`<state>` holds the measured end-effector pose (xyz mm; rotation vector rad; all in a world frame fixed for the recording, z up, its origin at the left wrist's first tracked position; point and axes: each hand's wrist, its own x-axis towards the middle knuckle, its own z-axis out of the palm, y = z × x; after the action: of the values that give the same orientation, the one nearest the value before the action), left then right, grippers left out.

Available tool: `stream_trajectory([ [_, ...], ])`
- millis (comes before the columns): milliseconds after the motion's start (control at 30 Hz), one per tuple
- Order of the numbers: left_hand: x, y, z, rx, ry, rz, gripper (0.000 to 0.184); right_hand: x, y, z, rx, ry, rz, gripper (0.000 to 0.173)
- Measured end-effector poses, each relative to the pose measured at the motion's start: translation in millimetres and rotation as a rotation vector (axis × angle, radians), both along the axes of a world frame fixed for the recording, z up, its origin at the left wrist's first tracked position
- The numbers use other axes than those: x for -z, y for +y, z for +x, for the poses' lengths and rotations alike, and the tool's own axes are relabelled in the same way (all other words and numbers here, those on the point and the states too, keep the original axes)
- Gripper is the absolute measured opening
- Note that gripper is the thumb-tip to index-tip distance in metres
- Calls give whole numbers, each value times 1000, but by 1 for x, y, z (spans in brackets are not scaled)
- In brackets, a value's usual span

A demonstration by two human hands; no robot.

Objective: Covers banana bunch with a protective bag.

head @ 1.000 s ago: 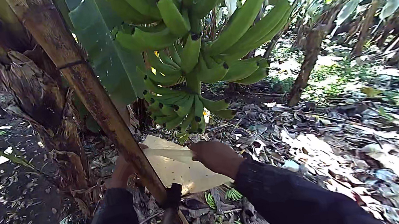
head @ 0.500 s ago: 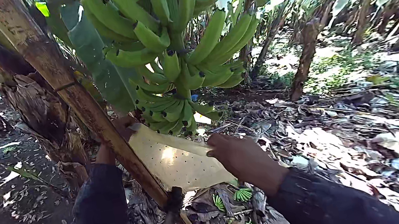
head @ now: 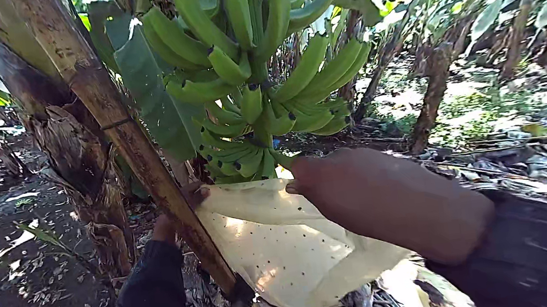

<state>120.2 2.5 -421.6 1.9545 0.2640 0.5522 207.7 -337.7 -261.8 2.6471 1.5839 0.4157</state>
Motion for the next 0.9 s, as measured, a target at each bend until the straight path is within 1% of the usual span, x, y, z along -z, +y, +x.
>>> stream_trajectory([
  [33,-11,3,-2,-20,-30,-40,30,4,5,5,34,38,-27,31],
  [67,-25,6,-2,-33,-77,-61,26,10,8,12,62,80,-40,33],
  [100,-43,10,1,-37,-116,-58,16,18,11,21,75,121,-22,35],
  [133,-61,14,5,-53,-128,-20,13,26,13,29,85,165,12,37],
  [200,-97,16,14,-93,-115,138,12,38,16,41,94,242,113,39],
  [233,-111,19,23,-112,-100,234,11,45,17,44,90,244,173,40],
  [300,-129,25,42,-145,25,352,16,58,18,50,58,198,310,37],
  [333,-129,32,52,-130,67,384,18,65,18,53,24,147,383,34],
  [400,-125,48,66,-31,101,460,16,75,19,63,-53,65,486,26],
  [433,-123,52,72,7,114,482,17,77,19,68,-82,45,505,23],
  [500,-122,52,79,30,148,516,25,78,17,75,-99,67,463,22],
  [567,-123,51,82,40,150,471,26,79,17,77,-107,141,443,27],
  [633,-122,50,84,55,132,365,15,81,20,81,-127,186,495,32],
  [667,-121,49,85,63,121,314,10,81,22,84,-125,201,520,32],
  [700,-121,47,86,68,104,266,9,81,24,90,-116,209,538,32],
  [733,-121,45,87,65,88,231,12,81,27,96,-116,211,558,32],
  [800,-127,38,82,86,115,208,12,79,32,106,-114,232,577,29],
  [867,-129,41,80,110,114,207,5,74,35,112,-73,269,551,26],
  [900,-128,44,80,116,103,213,20,73,37,116,-43,293,546,24],
])
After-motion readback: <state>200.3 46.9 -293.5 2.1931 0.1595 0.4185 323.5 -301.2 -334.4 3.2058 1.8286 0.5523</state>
